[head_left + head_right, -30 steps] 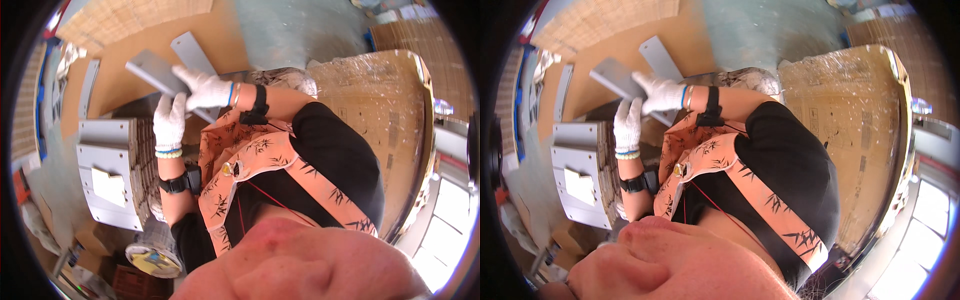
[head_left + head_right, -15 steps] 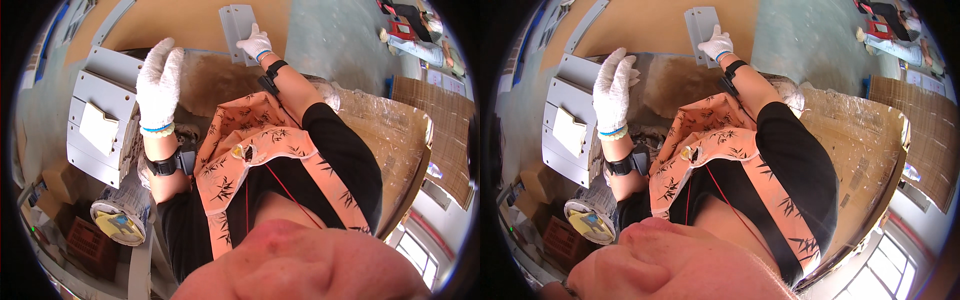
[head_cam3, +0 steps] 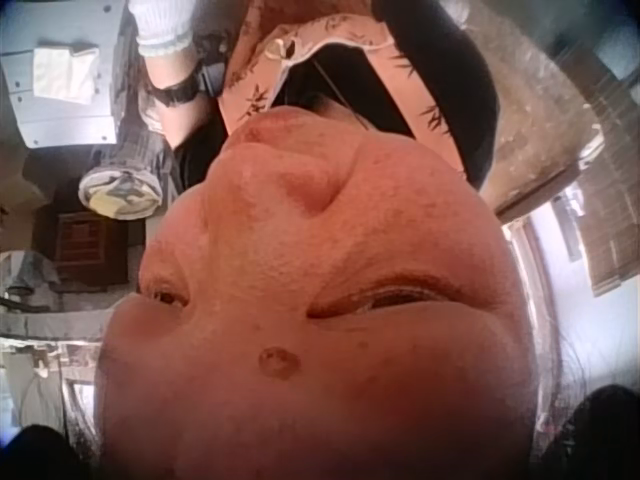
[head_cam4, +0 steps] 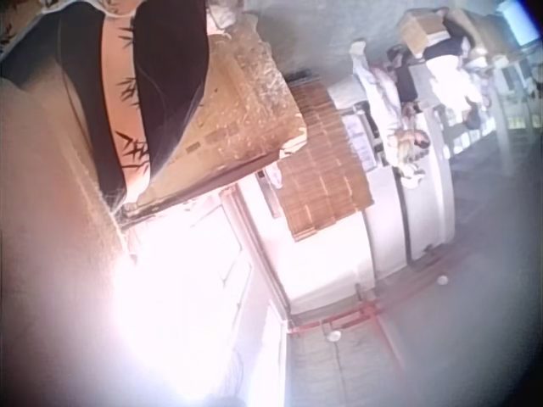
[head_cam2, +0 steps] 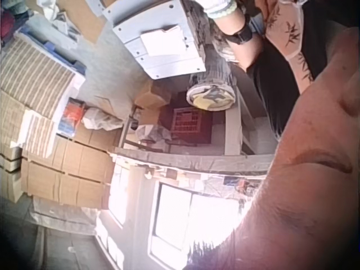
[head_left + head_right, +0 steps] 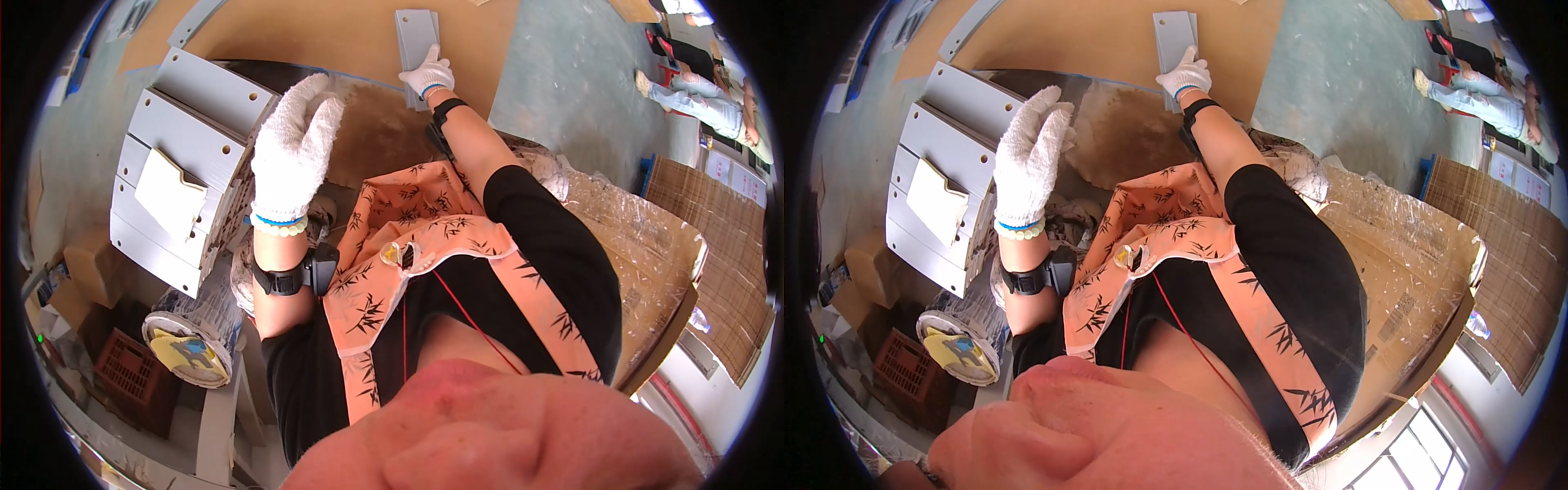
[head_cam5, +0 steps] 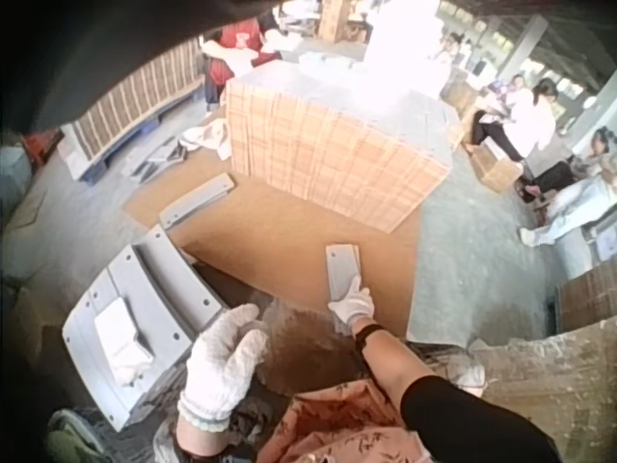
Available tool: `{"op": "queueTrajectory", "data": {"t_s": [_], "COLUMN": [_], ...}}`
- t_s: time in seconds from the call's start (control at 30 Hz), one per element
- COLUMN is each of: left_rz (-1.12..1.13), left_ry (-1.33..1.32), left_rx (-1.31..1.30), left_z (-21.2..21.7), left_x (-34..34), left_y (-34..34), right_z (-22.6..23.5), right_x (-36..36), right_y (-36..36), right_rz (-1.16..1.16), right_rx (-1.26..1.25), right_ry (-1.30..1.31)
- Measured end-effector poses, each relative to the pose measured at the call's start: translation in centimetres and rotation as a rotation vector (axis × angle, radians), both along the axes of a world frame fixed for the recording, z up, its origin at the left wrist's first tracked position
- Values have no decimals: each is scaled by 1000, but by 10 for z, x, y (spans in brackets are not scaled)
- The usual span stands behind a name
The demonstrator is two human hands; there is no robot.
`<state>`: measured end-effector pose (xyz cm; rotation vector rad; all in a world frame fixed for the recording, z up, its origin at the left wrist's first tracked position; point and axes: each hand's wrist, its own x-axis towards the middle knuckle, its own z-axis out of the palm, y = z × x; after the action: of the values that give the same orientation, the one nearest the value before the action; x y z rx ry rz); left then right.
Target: Sanding the edges of furniture panels and wiping them clean.
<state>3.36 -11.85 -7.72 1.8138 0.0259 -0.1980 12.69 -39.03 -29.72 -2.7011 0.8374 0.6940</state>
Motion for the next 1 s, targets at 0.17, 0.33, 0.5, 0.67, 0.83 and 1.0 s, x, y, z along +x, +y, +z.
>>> {"op": "queueTrajectory", "data": {"t_s": [0.17,0.33,0.5,0.67,0.83,1.0], "left_rz": [9,-4,-29,-83,-99,-21], "left_ry": [42,32,-58,-94,-290,-289], "left_rx": [-36,-34,47,43,141,49], "left_z": [-2,-3,-4,-2,-12,-5], "left_x": [1,4,3,-1,0,-5], "left_y": [0,3,14,10,9,22], "right_z": [0,-4,17,57,77,52], "right_x": [9,14,20,23,15,33], "right_y": [6,0,50,157,228,204], "right_rz": [-48,-57,354,477,502,589], "right_rx": [-19,-12,-86,831,534,803], "right_ry": [19,-40,-435,-420,-272,-288]}}
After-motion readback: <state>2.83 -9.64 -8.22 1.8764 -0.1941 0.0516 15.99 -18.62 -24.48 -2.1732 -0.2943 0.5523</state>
